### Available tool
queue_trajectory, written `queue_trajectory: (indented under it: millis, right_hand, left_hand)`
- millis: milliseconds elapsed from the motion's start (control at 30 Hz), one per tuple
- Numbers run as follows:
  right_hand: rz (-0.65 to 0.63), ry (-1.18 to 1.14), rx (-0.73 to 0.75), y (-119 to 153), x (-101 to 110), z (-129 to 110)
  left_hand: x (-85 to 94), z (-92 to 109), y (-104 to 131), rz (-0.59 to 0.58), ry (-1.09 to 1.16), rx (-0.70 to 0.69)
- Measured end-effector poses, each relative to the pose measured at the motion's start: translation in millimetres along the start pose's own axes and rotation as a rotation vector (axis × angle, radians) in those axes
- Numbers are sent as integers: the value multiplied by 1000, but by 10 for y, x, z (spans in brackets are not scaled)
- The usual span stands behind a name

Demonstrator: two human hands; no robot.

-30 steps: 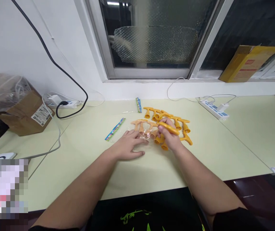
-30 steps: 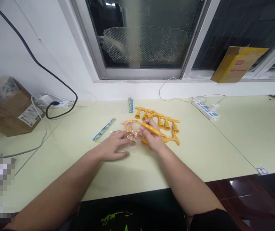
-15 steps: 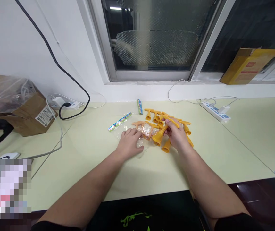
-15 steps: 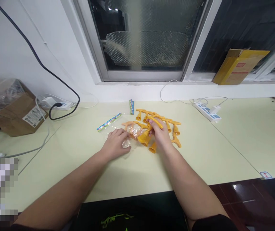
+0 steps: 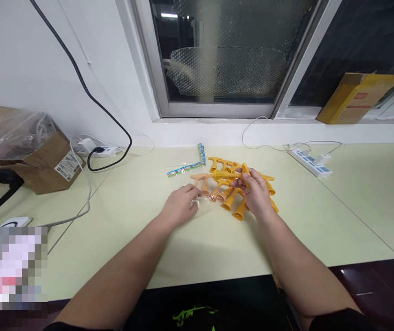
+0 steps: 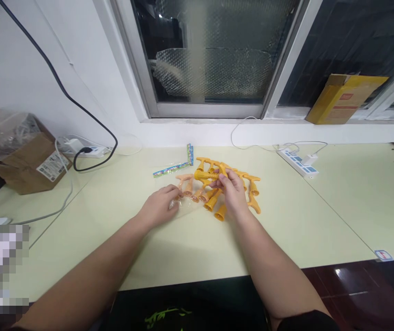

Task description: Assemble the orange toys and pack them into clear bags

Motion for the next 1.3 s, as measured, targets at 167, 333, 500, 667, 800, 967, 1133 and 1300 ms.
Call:
queue_trajectory:
  millis: [167,333,500,667,800,967,1133,1300]
  right_hand:
    - [-236,129,186,134,-161,-113]
    - [-462,528,496,423,-518,-235]
    - [-270,690,549,403,-575,-200]
    - [6,564,198,228,-409,22]
    - [-82,280,-111,185,-512,340]
    - [-333,191,-389,239,-757,579]
    - [-378,350,-397,224,-751,604]
    - [-303,199,-431,191,-748,755]
  left_hand:
    - [197,-87,-10,232,115,64]
    - [312,-116,11,382,233,104]
    - [305,-12,15,423,262,92]
    - [244,119,3,414,283,52]
    - [215,211,-1,411,247,8]
    - [200,337,-4,427,119,-88]
    - [180,509,-16,423,81,-302]
    - [162,703,-9,390,98,-485]
Point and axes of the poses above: each hand's wrist, its own y-axis away from the middle knuckle, its own x-axis out of the back of the hand, z = x × y, the point moved 8 cm from there along -y, towards the middle knuckle, and after that the axes turned 12 degrees about -x, right-handed, at the moved point
